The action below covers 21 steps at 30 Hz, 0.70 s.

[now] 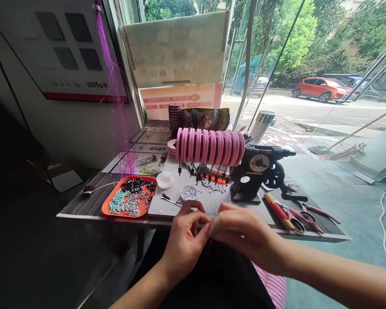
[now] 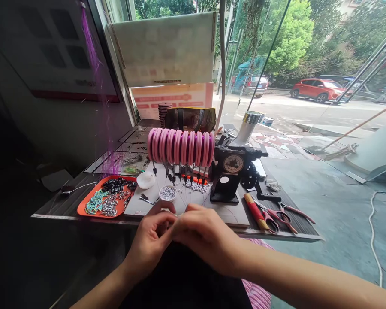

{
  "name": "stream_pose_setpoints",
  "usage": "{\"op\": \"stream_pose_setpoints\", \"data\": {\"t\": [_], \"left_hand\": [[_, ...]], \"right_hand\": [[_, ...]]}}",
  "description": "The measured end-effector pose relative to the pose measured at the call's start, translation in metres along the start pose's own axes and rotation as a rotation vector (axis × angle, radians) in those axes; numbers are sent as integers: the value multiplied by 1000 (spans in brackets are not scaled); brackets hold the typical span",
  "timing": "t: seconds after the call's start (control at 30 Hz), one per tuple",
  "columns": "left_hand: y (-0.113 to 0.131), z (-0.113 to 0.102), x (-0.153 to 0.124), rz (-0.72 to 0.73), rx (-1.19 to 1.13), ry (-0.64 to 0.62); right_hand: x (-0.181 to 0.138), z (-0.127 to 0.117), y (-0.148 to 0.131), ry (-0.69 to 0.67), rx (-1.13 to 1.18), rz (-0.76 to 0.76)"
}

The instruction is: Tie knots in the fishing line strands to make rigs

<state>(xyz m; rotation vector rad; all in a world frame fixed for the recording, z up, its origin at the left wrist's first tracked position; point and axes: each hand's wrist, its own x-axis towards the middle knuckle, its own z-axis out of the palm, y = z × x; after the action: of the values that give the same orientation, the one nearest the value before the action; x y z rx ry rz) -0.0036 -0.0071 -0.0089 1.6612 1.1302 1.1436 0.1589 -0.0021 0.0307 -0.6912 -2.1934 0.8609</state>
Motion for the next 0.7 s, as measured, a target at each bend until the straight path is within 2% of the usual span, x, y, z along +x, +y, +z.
{"op": "stream_pose_setpoints", "data": {"t": [0.07,0.17,0.23,0.3,0.33,0.37,0.4,0.47,0.5,0.53,0.57,0.6,0.7], "left_hand": [[-6,2,-5,346,335,165],[-13,4,-7,747,638,316],[-12,2,-5,873,721,283],[-6,-1,0,873,659,172],[-3,-2,2,795,556,104],[1,-4,4,643,396,39],[4,-5,6,403,174,-19],[8,-7,11,-183,-312,-120],[8,-7,12,-426,-505,-163],[7,-7,14,-597,-641,-201],[5,-7,15,-695,-722,-230],[3,-7,16,-732,-754,-248],[0,-6,16,-773,-801,-259]], "right_hand": [[7,-2,0,90,295,202],[18,-3,6,134,540,336],[22,-4,9,130,560,368],[22,-7,9,114,531,371],[20,-8,8,116,484,353],[18,-9,6,118,405,308],[15,-10,4,113,288,228],[8,-11,2,48,-49,-25],[5,-10,2,-8,-242,-169],[2,-8,3,-66,-429,-304],[0,-6,4,-110,-591,-411],[-2,-3,7,-133,-720,-485],[-5,5,12,-126,-873,-572]]}}
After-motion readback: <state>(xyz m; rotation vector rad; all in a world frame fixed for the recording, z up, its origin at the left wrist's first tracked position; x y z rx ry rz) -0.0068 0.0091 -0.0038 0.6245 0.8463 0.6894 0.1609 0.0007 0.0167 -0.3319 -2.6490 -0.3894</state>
